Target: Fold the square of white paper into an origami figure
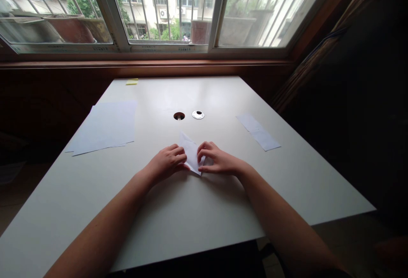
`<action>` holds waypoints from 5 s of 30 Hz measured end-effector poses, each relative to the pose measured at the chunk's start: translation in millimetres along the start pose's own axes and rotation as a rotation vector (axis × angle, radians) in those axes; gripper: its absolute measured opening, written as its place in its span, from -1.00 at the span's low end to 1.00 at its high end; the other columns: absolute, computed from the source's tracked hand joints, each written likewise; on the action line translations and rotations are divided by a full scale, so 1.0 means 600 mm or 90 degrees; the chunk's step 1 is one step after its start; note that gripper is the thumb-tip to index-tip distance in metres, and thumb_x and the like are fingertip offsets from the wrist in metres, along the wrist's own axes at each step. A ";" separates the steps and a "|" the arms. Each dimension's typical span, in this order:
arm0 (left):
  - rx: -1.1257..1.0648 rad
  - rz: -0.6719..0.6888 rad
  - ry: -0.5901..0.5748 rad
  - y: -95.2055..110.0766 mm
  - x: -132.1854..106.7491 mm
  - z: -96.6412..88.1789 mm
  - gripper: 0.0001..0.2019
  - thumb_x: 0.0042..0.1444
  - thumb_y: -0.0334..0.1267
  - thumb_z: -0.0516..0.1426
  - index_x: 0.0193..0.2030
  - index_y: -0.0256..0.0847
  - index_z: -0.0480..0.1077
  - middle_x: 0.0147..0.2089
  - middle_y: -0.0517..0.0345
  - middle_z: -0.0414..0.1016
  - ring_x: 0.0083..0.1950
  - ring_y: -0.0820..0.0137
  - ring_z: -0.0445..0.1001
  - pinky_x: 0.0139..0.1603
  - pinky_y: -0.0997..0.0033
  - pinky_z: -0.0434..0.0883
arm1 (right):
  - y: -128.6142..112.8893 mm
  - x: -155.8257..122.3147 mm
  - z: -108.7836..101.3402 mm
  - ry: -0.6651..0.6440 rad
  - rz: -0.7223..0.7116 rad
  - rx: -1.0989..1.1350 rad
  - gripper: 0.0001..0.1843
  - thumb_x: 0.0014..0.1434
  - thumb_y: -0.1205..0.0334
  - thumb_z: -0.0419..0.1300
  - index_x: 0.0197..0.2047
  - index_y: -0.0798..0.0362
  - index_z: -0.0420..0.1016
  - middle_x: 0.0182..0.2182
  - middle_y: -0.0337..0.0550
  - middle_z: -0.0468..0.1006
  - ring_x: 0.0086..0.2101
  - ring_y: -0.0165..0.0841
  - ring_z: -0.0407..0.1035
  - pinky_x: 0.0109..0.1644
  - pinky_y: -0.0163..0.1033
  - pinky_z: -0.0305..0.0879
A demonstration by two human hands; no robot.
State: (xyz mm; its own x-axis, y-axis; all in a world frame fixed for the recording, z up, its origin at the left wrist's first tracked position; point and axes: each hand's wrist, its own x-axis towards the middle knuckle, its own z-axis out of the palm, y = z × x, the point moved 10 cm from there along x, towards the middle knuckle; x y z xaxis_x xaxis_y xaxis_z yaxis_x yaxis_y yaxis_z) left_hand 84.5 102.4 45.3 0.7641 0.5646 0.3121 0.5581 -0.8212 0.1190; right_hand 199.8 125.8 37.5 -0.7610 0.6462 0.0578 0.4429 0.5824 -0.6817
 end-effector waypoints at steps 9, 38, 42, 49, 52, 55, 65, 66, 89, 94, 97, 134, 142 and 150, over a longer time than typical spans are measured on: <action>0.010 -0.002 -0.004 0.002 0.003 -0.001 -0.74 0.35 -0.10 0.07 -0.32 -0.20 0.35 -0.22 0.08 0.44 -0.21 0.33 0.33 -0.20 0.35 0.33 | 0.002 -0.003 0.003 -0.032 0.010 0.024 -0.57 -0.08 -0.07 0.47 -0.18 -0.12 0.53 0.03 -0.16 0.32 0.15 -0.14 0.11 0.29 0.02 0.18; 0.013 0.070 -0.016 0.037 0.001 -0.008 -0.83 0.37 -0.30 0.02 -0.12 -0.16 0.45 -0.14 0.08 0.51 -0.17 0.35 0.43 -0.12 0.31 0.40 | 0.018 0.000 -0.003 0.010 -0.016 0.047 -0.56 -0.01 0.04 0.47 -0.05 -0.14 0.54 0.00 -0.13 0.37 0.13 -0.15 0.16 0.29 0.02 0.18; 0.002 0.059 0.013 0.033 0.000 -0.011 -0.83 0.37 -0.32 0.02 -0.15 -0.17 0.44 -0.14 0.07 0.51 -0.15 0.35 0.45 -0.13 0.33 0.41 | 0.017 0.000 -0.011 0.036 -0.009 0.063 -0.36 -0.04 -0.01 0.47 0.11 -0.20 0.45 0.09 -0.11 0.29 0.17 -0.13 0.14 0.32 0.06 0.16; 0.010 0.053 0.047 0.030 0.001 -0.025 -0.84 0.34 -0.35 0.01 -0.17 -0.19 0.42 -0.15 0.05 0.50 -0.18 0.36 0.44 -0.20 0.37 0.41 | 0.015 -0.002 -0.016 0.067 -0.009 0.124 0.05 -0.08 -0.05 0.49 0.38 -0.31 0.07 0.29 -0.05 0.03 0.30 -0.06 0.01 0.26 0.06 0.27; 0.012 0.047 0.058 0.029 0.002 -0.030 -0.84 0.34 -0.35 0.01 -0.19 -0.20 0.41 -0.16 0.05 0.50 -0.19 0.37 0.43 -0.22 0.38 0.40 | 0.019 -0.002 -0.017 0.076 -0.009 0.145 0.13 -0.09 -0.06 0.49 0.42 -0.32 -0.03 0.32 -0.05 -0.01 0.32 -0.06 -0.01 0.27 0.07 0.26; 0.008 0.044 0.057 0.029 0.002 -0.029 -0.86 0.34 -0.35 0.02 -0.19 -0.20 0.40 -0.15 0.06 0.50 -0.20 0.37 0.43 -0.23 0.39 0.40 | 0.024 -0.001 -0.015 0.075 -0.008 0.162 0.14 -0.10 -0.08 0.49 0.42 -0.33 -0.04 0.33 -0.05 -0.03 0.32 -0.06 -0.01 0.29 0.07 0.23; -0.075 -0.001 0.140 0.010 -0.006 -0.039 -0.91 0.32 -0.36 0.06 -0.15 -0.18 0.40 -0.15 0.05 0.49 -0.18 0.38 0.46 -0.15 0.37 0.45 | 0.033 -0.002 -0.015 0.076 0.003 0.175 0.14 -0.08 -0.09 0.48 0.43 -0.32 -0.07 0.34 -0.07 -0.05 0.28 -0.07 0.05 0.30 0.07 0.22; -0.087 -0.007 0.158 0.008 -0.007 -0.042 -0.91 0.31 -0.37 0.07 -0.14 -0.18 0.40 -0.16 0.05 0.49 -0.17 0.38 0.46 -0.15 0.36 0.45 | 0.032 -0.002 -0.016 0.075 0.004 0.175 0.11 -0.04 -0.08 0.46 0.44 -0.31 -0.08 0.35 -0.07 -0.06 0.27 -0.07 0.06 0.30 0.07 0.22; -0.176 -0.047 0.322 0.003 -0.016 -0.080 -0.88 0.21 -0.45 0.16 -0.16 -0.17 0.41 -0.16 0.07 0.49 -0.17 0.41 0.50 -0.15 0.39 0.49 | 0.062 0.006 -0.015 0.133 0.138 0.159 -0.53 0.31 0.11 0.11 0.26 -0.04 0.29 -0.25 -0.20 0.53 -0.33 -0.37 0.38 -0.16 -0.22 0.33; -0.211 -0.084 0.372 -0.006 -0.019 -0.097 -0.90 0.21 -0.46 0.16 -0.19 -0.18 0.39 -0.16 0.08 0.47 -0.15 0.42 0.50 -0.18 0.41 0.52 | 0.066 0.011 -0.024 0.205 0.096 0.079 -0.62 0.30 0.14 0.11 0.16 0.01 0.39 -0.08 -0.05 0.48 -0.17 -0.29 0.40 -0.08 -0.17 0.36; -0.253 -0.121 0.386 -0.018 -0.022 -0.097 -0.92 0.23 -0.43 0.15 -0.19 -0.19 0.39 -0.14 0.08 0.45 -0.16 0.43 0.50 -0.23 0.43 0.55 | 0.061 0.011 -0.026 0.228 0.068 0.059 -0.62 0.33 0.10 0.10 0.17 -0.04 0.39 -0.07 -0.06 0.44 -0.20 -0.31 0.40 -0.06 -0.15 0.38; -0.085 -0.238 0.408 -0.017 -0.026 -0.105 -0.83 0.07 -0.46 0.16 -0.28 -0.15 0.25 0.01 0.01 0.38 0.06 0.18 0.43 0.03 0.07 0.47 | -0.005 0.012 -0.002 0.213 -0.119 -0.127 -0.94 0.22 0.33 0.22 -0.29 0.01 0.51 -0.06 -0.06 0.48 -0.16 -0.28 0.39 -0.06 -0.13 0.41; 0.030 -0.233 0.232 0.004 0.004 -0.062 -0.63 0.07 -0.31 0.25 -0.01 -0.14 0.24 0.21 -0.11 0.31 0.14 0.00 0.33 -0.02 0.01 0.46 | -0.005 0.014 0.007 0.213 -0.120 -0.142 -0.96 0.22 0.29 0.23 -0.24 0.03 0.52 -0.03 -0.03 0.44 -0.24 -0.33 0.42 -0.11 -0.16 0.43; 0.099 -0.299 0.230 -0.007 -0.004 -0.073 -0.69 0.10 -0.41 0.16 -0.01 -0.12 0.30 0.14 -0.01 0.41 0.08 0.10 0.40 -0.15 0.20 0.48 | -0.015 0.010 0.006 0.241 -0.152 -0.156 -0.95 0.20 0.33 0.26 -0.32 0.05 0.54 0.05 -0.03 0.36 -0.26 -0.38 0.41 -0.12 -0.19 0.46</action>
State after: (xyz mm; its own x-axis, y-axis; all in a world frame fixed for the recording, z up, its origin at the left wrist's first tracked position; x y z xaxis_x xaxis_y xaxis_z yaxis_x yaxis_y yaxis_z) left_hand 66.3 100.7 85.3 0.2824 0.7771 0.5625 0.8703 -0.4541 0.1905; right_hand 189.6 122.5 41.0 -0.6498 0.5878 0.4819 0.4097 0.8049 -0.4293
